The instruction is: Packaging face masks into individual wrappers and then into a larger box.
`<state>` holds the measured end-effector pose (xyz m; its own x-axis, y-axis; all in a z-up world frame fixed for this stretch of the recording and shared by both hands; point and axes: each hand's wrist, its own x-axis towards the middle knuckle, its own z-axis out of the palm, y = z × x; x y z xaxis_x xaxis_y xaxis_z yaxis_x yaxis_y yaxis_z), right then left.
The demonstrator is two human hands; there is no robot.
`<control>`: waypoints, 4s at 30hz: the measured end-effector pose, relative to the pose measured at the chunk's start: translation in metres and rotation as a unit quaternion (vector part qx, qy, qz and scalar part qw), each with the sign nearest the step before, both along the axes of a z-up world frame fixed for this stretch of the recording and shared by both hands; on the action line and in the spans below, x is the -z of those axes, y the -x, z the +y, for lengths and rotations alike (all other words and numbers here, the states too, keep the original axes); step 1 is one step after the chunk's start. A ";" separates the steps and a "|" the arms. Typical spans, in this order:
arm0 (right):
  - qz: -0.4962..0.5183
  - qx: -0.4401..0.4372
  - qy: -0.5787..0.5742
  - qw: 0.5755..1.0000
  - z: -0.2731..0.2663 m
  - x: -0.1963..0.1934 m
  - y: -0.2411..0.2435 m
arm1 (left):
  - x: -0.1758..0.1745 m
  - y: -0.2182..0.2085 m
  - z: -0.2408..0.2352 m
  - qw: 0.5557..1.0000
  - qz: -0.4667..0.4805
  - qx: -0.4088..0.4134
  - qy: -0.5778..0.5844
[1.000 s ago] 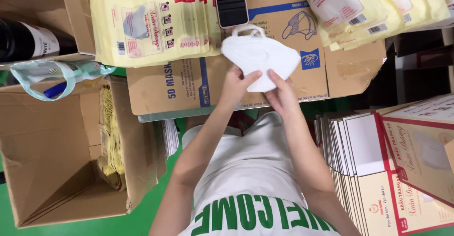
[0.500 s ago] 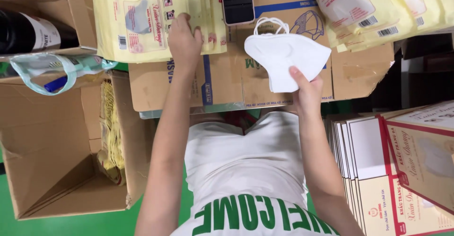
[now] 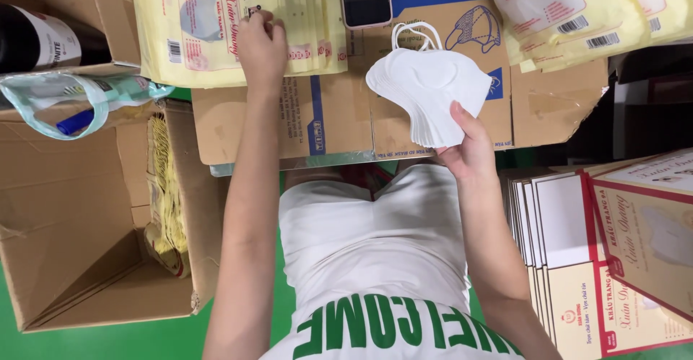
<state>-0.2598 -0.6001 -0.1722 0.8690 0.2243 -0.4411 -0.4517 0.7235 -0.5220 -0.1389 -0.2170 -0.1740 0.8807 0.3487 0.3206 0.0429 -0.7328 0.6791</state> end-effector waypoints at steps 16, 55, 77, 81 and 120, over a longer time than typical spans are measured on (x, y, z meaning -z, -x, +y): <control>-0.167 0.013 0.376 0.911 -0.003 -0.021 -0.007 | 0.012 0.001 0.012 0.993 0.018 -0.068 -0.095; -0.237 0.090 0.411 0.876 0.002 -0.046 0.034 | -0.082 0.118 -0.148 0.974 -0.093 0.116 0.173; -0.369 0.116 0.622 0.681 0.013 -0.081 0.039 | -0.086 0.154 -0.182 0.932 -0.091 0.350 0.025; -0.298 0.033 0.591 0.749 -0.015 -0.113 0.049 | -0.187 0.138 -0.159 0.921 -0.100 0.374 -0.051; -0.420 -0.182 0.473 0.753 -0.008 -0.096 0.026 | -0.137 0.136 -0.135 0.895 0.136 0.386 0.176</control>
<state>-0.2860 -0.6076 -0.0759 0.8871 0.4462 0.1182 0.2472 -0.2431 -0.9380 -0.2751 -0.3522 -0.0367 0.9317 -0.3600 0.0475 -0.1852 -0.3586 0.9149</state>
